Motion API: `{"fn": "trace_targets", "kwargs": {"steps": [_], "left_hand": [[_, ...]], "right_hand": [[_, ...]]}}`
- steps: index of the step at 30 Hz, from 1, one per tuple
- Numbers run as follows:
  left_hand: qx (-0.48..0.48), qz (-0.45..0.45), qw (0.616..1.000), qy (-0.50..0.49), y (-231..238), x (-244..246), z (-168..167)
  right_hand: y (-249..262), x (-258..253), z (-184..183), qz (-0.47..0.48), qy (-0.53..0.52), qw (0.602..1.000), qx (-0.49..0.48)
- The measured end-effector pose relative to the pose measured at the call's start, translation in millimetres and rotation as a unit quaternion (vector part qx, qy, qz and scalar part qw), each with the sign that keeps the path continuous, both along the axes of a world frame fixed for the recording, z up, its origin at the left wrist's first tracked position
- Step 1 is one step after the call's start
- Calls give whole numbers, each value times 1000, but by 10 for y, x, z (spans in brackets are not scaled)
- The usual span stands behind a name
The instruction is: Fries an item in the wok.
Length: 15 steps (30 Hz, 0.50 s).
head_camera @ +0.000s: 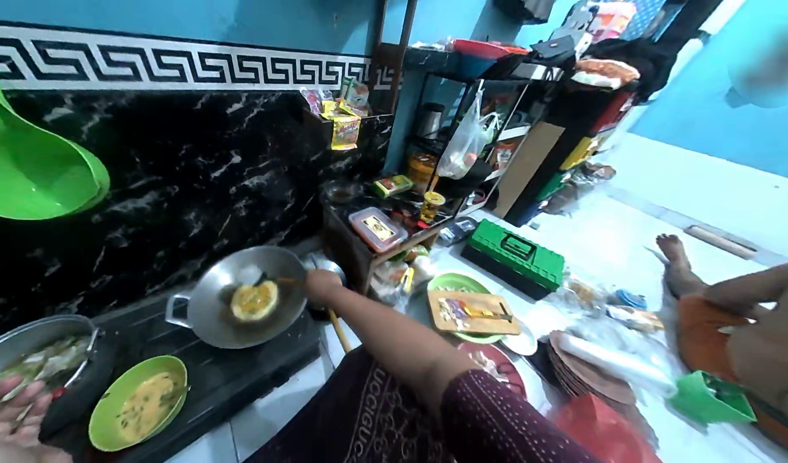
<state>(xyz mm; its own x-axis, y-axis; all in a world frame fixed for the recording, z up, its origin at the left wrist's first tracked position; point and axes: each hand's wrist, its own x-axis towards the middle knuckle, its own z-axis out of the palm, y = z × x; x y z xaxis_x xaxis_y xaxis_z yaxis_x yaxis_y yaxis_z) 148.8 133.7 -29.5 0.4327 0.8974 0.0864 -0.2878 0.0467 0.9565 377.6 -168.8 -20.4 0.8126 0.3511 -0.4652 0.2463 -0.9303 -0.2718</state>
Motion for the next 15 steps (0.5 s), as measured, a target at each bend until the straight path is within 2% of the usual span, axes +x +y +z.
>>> {"fn": "trace_targets", "kwargs": {"steps": [2, 5, 9, 11, 15], "left_hand": [[-11, -6, 1000, -8, -49, 8, 45], [-29, 28, 999, 6, -378, -51, 325], [-35, 14, 997, -62, -401, -144, 275], [-26, 19, 998, -52, -398, -158, 314], [5, 15, 999, -31, -287, -169, 230]], "right_hand": [[-50, 34, 101, -12, -2, 999, 32], [-162, 69, 129, -65, 0, 991, 114], [-293, 242, 108, -108, -15, 980, 168], [-359, 271, 133, -108, -27, 982, 152], [-395, 304, 140, -96, -46, 992, 63]]}}
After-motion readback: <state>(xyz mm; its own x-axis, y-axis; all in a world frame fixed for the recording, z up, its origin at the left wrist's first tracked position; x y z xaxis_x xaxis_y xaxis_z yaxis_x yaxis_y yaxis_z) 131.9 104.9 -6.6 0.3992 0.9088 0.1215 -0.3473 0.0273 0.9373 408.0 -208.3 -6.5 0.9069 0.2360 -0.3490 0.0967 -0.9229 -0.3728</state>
